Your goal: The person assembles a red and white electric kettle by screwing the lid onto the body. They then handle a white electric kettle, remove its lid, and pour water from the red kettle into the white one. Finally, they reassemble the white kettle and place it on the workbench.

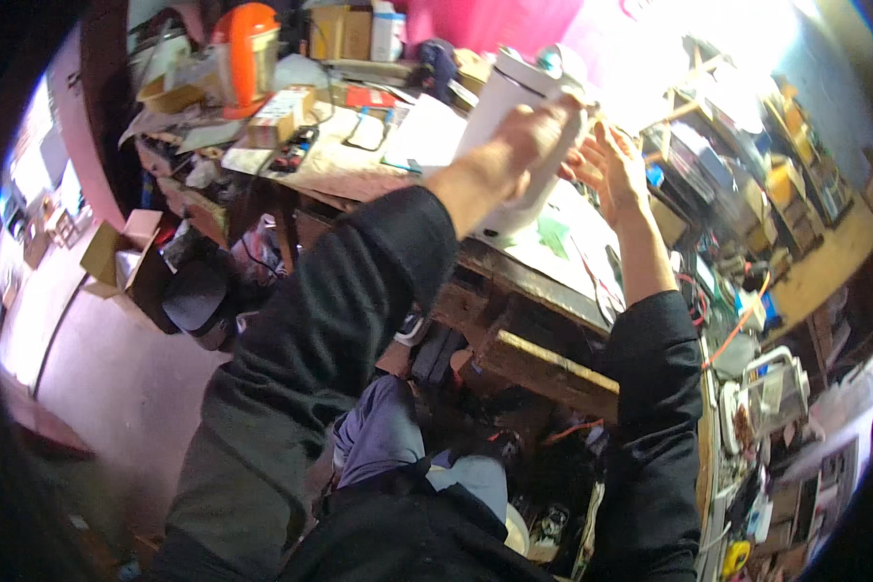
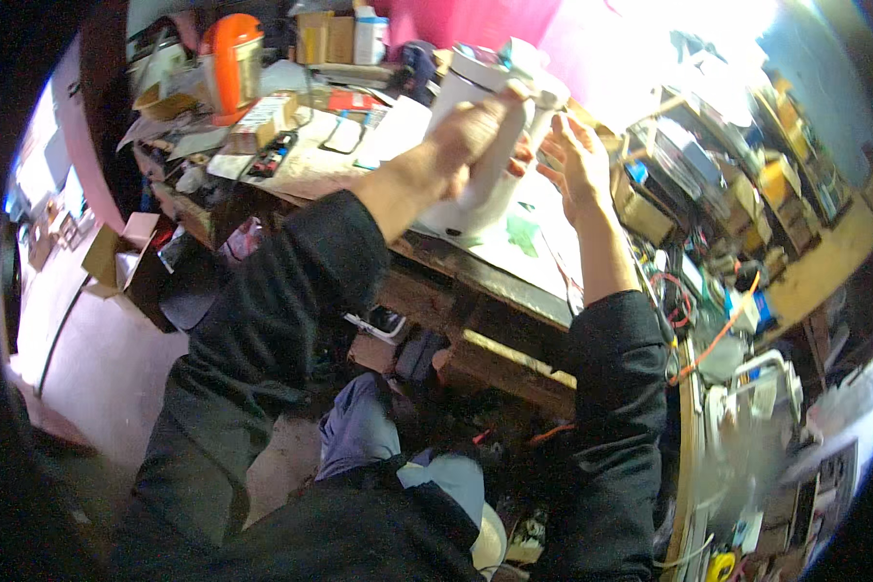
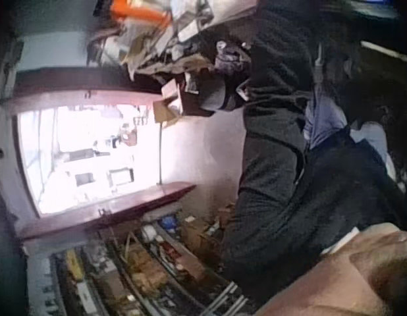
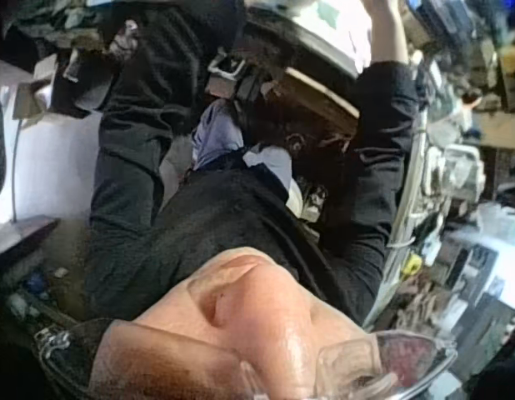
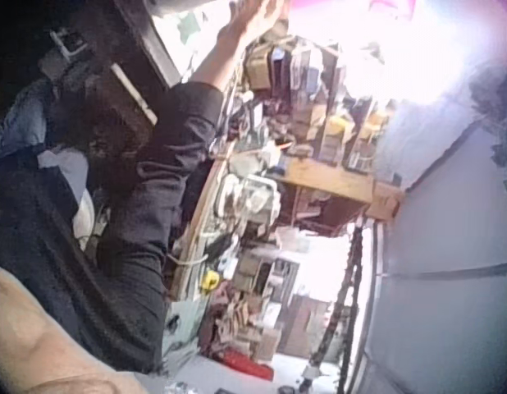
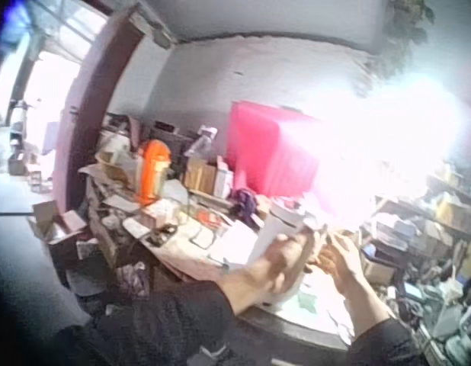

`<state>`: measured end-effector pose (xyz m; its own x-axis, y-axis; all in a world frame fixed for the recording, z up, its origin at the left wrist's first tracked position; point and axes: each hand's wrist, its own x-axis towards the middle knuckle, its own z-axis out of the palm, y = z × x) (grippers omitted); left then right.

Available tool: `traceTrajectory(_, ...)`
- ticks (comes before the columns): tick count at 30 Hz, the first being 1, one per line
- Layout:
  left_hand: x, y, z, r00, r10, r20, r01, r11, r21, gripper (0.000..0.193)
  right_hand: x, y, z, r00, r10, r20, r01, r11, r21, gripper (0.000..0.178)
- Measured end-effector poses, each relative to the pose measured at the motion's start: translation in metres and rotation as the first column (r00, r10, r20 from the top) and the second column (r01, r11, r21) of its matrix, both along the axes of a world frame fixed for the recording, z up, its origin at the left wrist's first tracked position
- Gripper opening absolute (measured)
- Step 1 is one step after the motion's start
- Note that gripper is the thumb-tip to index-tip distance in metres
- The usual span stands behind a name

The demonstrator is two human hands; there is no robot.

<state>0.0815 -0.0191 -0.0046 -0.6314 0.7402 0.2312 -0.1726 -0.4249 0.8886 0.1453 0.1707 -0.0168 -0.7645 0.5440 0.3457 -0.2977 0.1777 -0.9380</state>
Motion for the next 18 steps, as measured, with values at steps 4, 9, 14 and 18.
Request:
traceTrajectory(4, -0.013, 0.022, -0.012, 0.978, -0.132, -0.162, 0.128, 0.991, -0.031, 0.094, 0.052, -0.018, -0.041, 0.991, -0.095, -0.095, 0.092, 0.995, -0.034, 0.031)
traceTrajectory(9, -0.015, 0.02, -0.018, 0.975, -0.093, -0.203, 0.085, 0.995, -0.049, 0.094, 0.117, -0.101, -0.168, 0.991, -0.087, 0.097, 0.077, 0.992, 0.103, 0.015)
traceTrajectory(14, -0.104, 0.083, -0.075, 0.87, 0.042, -0.491, 0.121, 0.948, 0.295, 0.048, 0.205, -0.155, -0.298, 0.946, -0.144, 0.29, 0.046, 0.947, 0.319, 0.012)
traceTrajectory(18, -0.076, 0.057, -0.11, 0.852, 0.243, -0.464, -0.205, 0.97, 0.131, 0.041, 0.285, -0.189, -0.356, 0.814, -0.427, 0.395, 0.421, 0.901, 0.105, 0.015)
